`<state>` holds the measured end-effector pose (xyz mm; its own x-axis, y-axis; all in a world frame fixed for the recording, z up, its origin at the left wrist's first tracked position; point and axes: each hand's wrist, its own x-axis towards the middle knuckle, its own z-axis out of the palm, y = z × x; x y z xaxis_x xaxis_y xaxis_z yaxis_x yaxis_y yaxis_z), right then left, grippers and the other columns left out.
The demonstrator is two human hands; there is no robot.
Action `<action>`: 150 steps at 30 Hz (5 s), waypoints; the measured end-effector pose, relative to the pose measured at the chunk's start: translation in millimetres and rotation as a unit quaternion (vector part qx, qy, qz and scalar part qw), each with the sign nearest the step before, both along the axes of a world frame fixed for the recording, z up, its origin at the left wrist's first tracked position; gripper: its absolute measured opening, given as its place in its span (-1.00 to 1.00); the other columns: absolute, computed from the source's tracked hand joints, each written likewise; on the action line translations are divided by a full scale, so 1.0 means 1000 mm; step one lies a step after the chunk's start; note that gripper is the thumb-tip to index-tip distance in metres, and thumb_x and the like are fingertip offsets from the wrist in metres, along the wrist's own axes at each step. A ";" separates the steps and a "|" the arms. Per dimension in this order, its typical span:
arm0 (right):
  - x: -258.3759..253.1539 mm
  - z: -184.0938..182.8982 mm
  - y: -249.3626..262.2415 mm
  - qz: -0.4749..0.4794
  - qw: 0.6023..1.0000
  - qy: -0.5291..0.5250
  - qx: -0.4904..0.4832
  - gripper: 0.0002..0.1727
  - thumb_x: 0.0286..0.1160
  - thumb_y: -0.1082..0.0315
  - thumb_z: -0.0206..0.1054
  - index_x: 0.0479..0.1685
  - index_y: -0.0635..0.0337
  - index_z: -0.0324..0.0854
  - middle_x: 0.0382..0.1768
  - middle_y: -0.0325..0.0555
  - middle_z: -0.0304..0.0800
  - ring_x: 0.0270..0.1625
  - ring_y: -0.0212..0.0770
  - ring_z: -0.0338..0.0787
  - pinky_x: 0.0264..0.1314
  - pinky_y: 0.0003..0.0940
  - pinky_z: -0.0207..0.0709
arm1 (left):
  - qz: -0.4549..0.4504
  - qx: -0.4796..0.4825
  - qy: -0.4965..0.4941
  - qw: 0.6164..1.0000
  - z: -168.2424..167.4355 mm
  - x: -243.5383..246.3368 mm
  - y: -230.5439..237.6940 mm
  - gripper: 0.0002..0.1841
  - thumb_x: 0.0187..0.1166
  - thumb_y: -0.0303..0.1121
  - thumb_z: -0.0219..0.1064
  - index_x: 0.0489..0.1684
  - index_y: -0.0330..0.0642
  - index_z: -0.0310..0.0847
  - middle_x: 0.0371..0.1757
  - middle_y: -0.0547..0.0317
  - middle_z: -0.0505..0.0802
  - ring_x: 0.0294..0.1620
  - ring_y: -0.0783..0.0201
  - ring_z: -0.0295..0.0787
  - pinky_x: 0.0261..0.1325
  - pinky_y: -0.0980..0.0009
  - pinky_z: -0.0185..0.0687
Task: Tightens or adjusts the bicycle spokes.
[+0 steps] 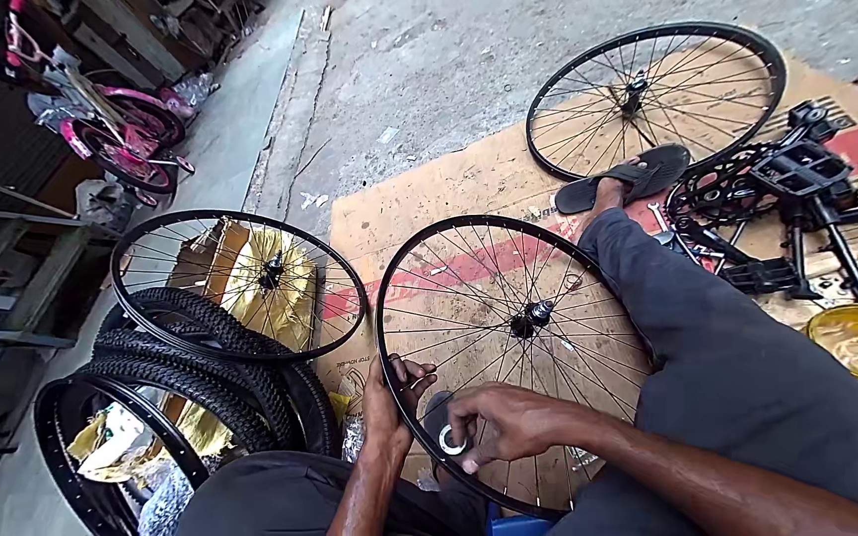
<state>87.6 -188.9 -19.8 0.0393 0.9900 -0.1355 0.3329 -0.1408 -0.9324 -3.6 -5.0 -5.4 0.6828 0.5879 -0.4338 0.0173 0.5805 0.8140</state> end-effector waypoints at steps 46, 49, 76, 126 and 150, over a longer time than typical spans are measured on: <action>-0.024 -0.004 0.030 -0.115 0.967 -0.227 0.030 -0.76 0.37 0.37 0.42 0.01 0.05 0.70 -0.38 -0.08 0.80 -0.25 0.00 0.83 -0.20 0.07 0.62 | -0.012 0.051 0.050 0.997 0.006 0.001 -0.003 -0.36 0.87 0.10 -0.26 -0.39 -0.16 0.60 -0.23 -0.07 0.90 -0.16 0.04 0.91 -0.05 0.19 0.80; 0.004 0.005 0.015 -0.008 0.996 -0.082 0.036 -0.58 0.44 0.05 0.56 0.16 0.05 0.67 -0.12 -0.16 0.82 -0.06 -0.18 0.78 0.17 -0.06 0.61 | -0.012 0.055 0.061 0.997 0.005 0.000 -0.002 -0.33 0.86 0.13 -0.27 -0.39 -0.16 0.63 -0.21 -0.07 0.91 -0.13 0.03 0.91 -0.04 0.19 0.80; -0.022 -0.007 0.031 -0.135 0.965 -0.223 0.030 -0.78 0.43 0.37 0.35 0.04 0.03 0.68 -0.35 -0.09 0.80 -0.24 -0.03 0.84 -0.20 0.04 0.66 | -0.011 0.059 0.040 0.997 0.004 0.001 -0.004 -0.31 0.87 0.10 -0.29 -0.40 -0.21 0.64 -0.24 -0.13 0.91 -0.18 0.01 0.91 -0.09 0.21 0.80; 0.029 0.005 -0.019 -0.155 0.958 -0.239 0.039 -0.72 0.69 0.01 0.26 -0.06 -0.04 0.76 -0.11 -0.22 0.79 0.07 -0.17 0.77 0.24 -0.09 0.61 | -0.080 0.032 -0.086 0.993 0.011 -0.009 -0.004 -0.67 0.85 -0.34 -0.03 0.46 -0.29 0.25 0.43 -0.42 0.67 0.39 -0.32 0.70 0.48 -0.15 0.57; -0.027 -0.008 0.020 -0.076 0.980 -0.183 -0.025 -0.78 0.40 0.33 0.37 0.00 0.09 0.66 -0.30 0.02 0.80 -0.16 0.11 0.82 -0.09 0.18 0.60 | 0.000 0.003 -0.003 1.000 0.000 0.000 0.000 -0.37 0.88 -0.02 -0.27 -0.65 -0.15 0.42 -0.48 -0.08 0.81 -0.21 -0.11 0.88 0.04 -0.05 0.77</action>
<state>60.2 -168.5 -27.8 0.2410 0.9614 -0.1326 0.6149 -0.2570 -0.7455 -4.0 -5.3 -5.2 0.6852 0.5911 -0.4255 0.0121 0.5749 0.8181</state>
